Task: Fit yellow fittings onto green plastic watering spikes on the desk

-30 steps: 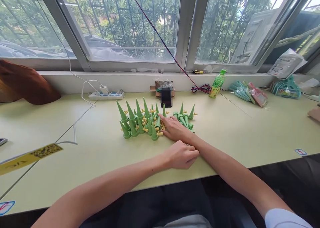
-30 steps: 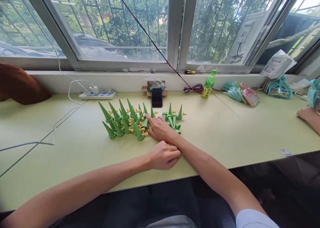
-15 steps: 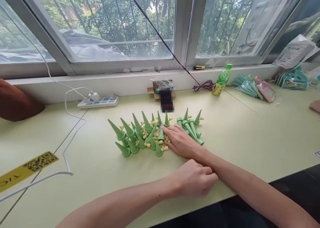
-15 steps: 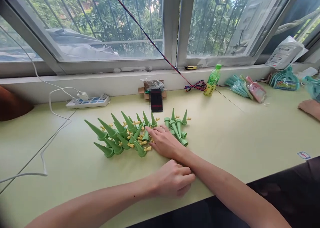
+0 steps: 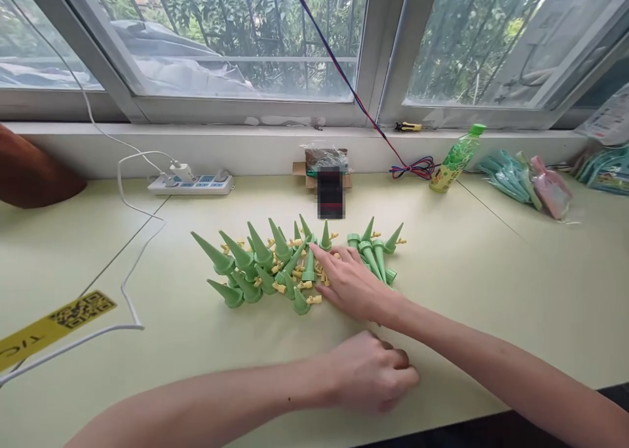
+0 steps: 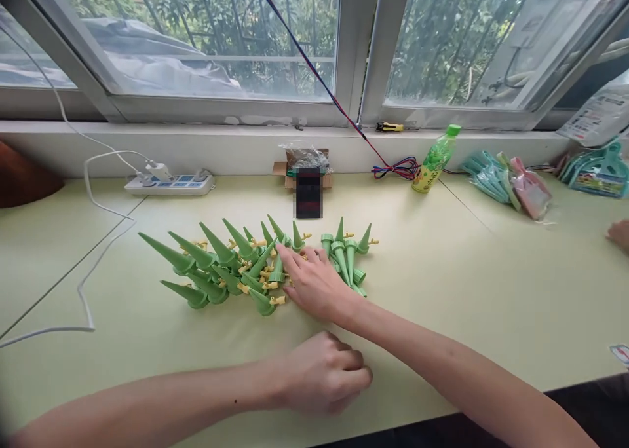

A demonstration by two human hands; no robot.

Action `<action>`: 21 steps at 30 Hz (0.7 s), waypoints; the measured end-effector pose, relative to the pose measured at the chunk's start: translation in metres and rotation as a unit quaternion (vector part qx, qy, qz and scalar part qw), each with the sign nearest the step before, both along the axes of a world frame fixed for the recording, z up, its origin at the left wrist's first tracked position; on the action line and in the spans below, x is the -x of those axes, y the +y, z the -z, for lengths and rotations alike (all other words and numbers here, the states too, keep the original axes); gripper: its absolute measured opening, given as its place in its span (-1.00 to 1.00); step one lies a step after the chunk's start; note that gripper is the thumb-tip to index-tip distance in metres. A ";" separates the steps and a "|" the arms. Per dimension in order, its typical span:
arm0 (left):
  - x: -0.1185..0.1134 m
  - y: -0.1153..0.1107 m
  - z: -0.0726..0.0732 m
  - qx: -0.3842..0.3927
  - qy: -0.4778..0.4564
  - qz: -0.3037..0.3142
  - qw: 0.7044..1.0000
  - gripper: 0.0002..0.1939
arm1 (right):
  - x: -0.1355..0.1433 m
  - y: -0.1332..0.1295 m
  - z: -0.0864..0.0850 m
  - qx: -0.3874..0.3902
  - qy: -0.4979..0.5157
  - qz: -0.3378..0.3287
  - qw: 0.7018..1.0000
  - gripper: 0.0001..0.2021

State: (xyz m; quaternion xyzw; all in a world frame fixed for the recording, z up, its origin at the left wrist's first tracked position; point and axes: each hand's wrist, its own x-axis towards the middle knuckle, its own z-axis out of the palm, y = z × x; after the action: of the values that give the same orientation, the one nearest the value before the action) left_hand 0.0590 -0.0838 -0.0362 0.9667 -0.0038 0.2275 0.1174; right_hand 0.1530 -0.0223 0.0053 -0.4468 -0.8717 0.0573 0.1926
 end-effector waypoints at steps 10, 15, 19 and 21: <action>0.004 -0.001 -0.001 -0.008 0.022 -0.005 1.000 -0.91 | 0.003 0.003 0.001 0.001 0.006 -0.005 1.000 -0.41; 0.002 0.008 0.000 -0.026 0.017 -0.015 0.999 -0.89 | 0.004 0.002 0.005 -0.023 0.012 0.020 0.999 -0.59; -0.001 0.013 -0.001 -0.058 0.011 -0.044 0.997 -0.87 | 0.001 0.004 0.011 -0.050 -0.018 0.006 0.999 -0.85; -0.002 0.014 -0.002 -0.071 0.010 -0.054 0.996 -0.86 | -0.005 0.005 0.015 -0.068 -0.021 0.009 0.997 -0.83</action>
State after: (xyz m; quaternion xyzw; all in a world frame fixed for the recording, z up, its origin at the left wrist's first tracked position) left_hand 0.0613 -0.0694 -0.0342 0.9736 0.0340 0.2228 0.0362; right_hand 0.1576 -0.0175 -0.0093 -0.4415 -0.8735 -0.0128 0.2047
